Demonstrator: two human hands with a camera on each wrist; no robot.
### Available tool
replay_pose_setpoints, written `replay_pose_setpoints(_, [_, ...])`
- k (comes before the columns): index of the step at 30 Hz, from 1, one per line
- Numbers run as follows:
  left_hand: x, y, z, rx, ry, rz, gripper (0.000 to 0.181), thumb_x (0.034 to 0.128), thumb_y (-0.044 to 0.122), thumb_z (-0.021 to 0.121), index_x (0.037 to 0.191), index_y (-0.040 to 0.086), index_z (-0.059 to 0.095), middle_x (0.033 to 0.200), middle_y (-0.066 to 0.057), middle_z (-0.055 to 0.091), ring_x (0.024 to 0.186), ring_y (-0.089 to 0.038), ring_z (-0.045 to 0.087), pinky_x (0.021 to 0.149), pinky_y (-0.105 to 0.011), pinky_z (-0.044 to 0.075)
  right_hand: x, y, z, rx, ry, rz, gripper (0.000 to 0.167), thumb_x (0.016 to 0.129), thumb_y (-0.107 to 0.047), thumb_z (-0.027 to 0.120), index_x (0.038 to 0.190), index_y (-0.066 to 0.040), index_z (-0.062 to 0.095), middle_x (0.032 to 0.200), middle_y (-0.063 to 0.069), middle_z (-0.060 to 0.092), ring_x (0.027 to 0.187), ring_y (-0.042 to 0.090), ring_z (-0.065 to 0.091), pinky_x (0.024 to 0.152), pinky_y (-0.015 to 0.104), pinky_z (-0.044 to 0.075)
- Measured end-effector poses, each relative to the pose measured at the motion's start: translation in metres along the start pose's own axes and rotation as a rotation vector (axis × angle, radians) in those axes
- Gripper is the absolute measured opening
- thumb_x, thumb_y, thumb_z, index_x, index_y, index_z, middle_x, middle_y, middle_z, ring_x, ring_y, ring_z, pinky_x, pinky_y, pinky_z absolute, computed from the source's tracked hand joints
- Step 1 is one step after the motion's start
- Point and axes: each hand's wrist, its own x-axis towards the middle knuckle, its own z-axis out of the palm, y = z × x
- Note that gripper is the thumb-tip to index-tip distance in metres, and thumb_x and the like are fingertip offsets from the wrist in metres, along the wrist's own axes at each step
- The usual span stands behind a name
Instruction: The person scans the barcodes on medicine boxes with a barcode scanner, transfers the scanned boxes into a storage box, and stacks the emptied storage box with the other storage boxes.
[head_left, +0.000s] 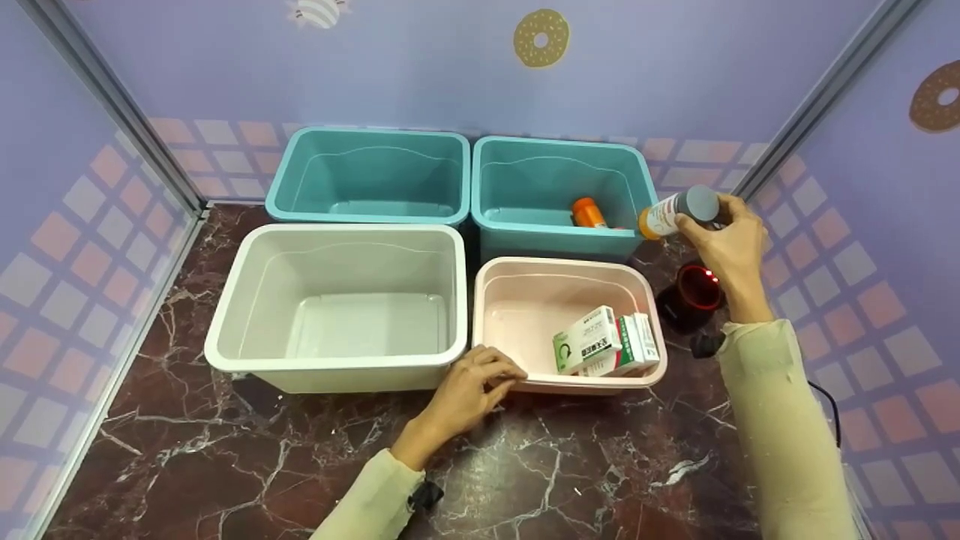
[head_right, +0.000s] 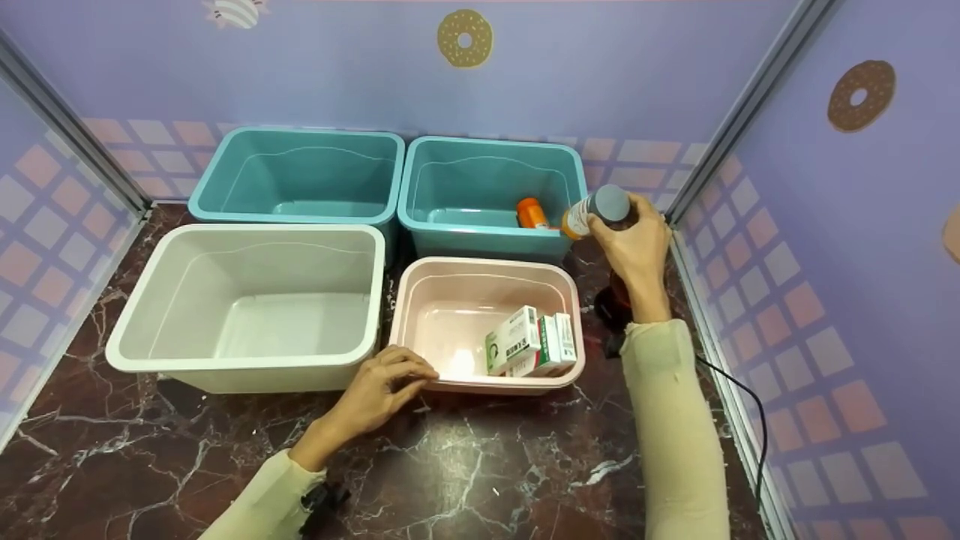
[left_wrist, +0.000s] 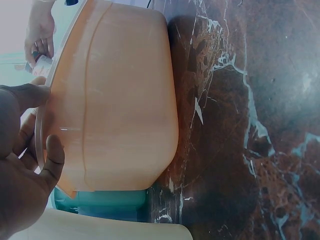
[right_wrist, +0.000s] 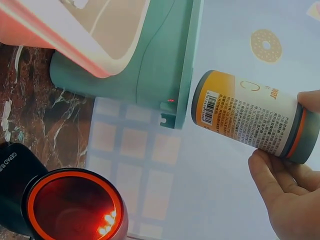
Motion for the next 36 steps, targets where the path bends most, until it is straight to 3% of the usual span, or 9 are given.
replay_pose_setpoints(8, [0.000, 0.001, -0.001, -0.005, -0.002, -0.002, 0.015, 0.0872, 0.013, 0.075, 0.101, 0.019, 0.077, 0.099, 0.006, 0.070, 0.100, -0.015, 0.061, 0.093, -0.031, 0.049, 0.005, -0.004, 0.009, 0.002, 0.015, -0.037, 0.057, 0.078, -0.035, 0.078, 0.126, -0.006, 0.065, 0.115, 0.018, 0.071, 0.097, 0.010, 0.059, 0.110, 0.040, 0.027])
replay_pose_setpoints(12, [0.000, 0.001, 0.000, -0.004, -0.002, 0.004, 0.015, 0.0872, 0.012, 0.075, 0.100, 0.019, 0.077, 0.099, 0.006, 0.070, 0.099, -0.015, 0.061, 0.093, -0.030, 0.049, 0.008, -0.005, 0.015, 0.013, 0.015, -0.021, 0.057, 0.079, -0.035, 0.078, 0.127, -0.007, 0.065, 0.117, 0.018, 0.070, 0.099, 0.012, 0.061, 0.107, 0.031, 0.039])
replay_pose_setpoints(17, [0.000, 0.000, 0.000, -0.015, -0.001, 0.012, 0.015, 0.0876, 0.010, 0.075, 0.100, 0.018, 0.077, 0.098, 0.005, 0.070, 0.099, -0.015, 0.062, 0.092, -0.030, 0.049, 0.011, -0.008, 0.021, 0.031, 0.009, 0.000, 0.058, 0.080, -0.034, 0.078, 0.128, -0.006, 0.064, 0.116, 0.015, 0.068, 0.104, 0.018, 0.064, 0.088, 0.017, 0.052])
replay_pose_setpoints(21, [0.001, 0.000, 0.000, -0.022, -0.006, 0.008, 0.016, 0.0867, 0.009, 0.075, 0.100, 0.018, 0.077, 0.098, 0.005, 0.070, 0.099, -0.015, 0.062, 0.093, -0.030, 0.049, 0.014, -0.010, 0.025, 0.019, 0.002, -0.002, 0.060, 0.079, -0.035, 0.079, 0.130, -0.006, 0.063, 0.118, 0.017, 0.068, 0.109, 0.026, 0.064, 0.096, 0.027, 0.050])
replay_pose_setpoints(25, [0.001, 0.000, -0.001, -0.017, -0.011, 0.002, 0.017, 0.0866, 0.010, 0.075, 0.100, 0.019, 0.077, 0.099, 0.006, 0.070, 0.100, -0.015, 0.061, 0.094, -0.030, 0.049, 0.017, -0.011, 0.029, 0.005, -0.013, -0.017, 0.062, 0.079, -0.036, 0.079, 0.131, -0.006, 0.062, 0.120, 0.019, 0.068, 0.112, 0.029, 0.062, 0.107, 0.040, 0.040])
replay_pose_setpoints(29, [0.001, 0.000, -0.001, -0.012, -0.007, 0.009, 0.017, 0.0865, 0.010, 0.075, 0.101, 0.019, 0.077, 0.100, 0.006, 0.071, 0.100, -0.015, 0.061, 0.094, -0.031, 0.049, 0.019, -0.010, 0.035, 0.006, -0.034, -0.030, 0.061, 0.079, -0.034, 0.080, 0.129, -0.004, 0.062, 0.119, 0.021, 0.069, 0.110, 0.030, 0.062, 0.111, 0.041, 0.034])
replay_pose_setpoints(36, [0.001, -0.001, 0.000, -0.008, 0.002, 0.023, 0.017, 0.0859, 0.009, 0.076, 0.100, 0.019, 0.077, 0.099, 0.006, 0.071, 0.100, -0.016, 0.062, 0.095, -0.031, 0.049, 0.020, -0.007, 0.043, -0.009, -0.080, -0.032, 0.064, 0.080, -0.034, 0.080, 0.132, -0.004, 0.061, 0.122, 0.021, 0.068, 0.113, 0.032, 0.062, 0.109, 0.044, 0.038])
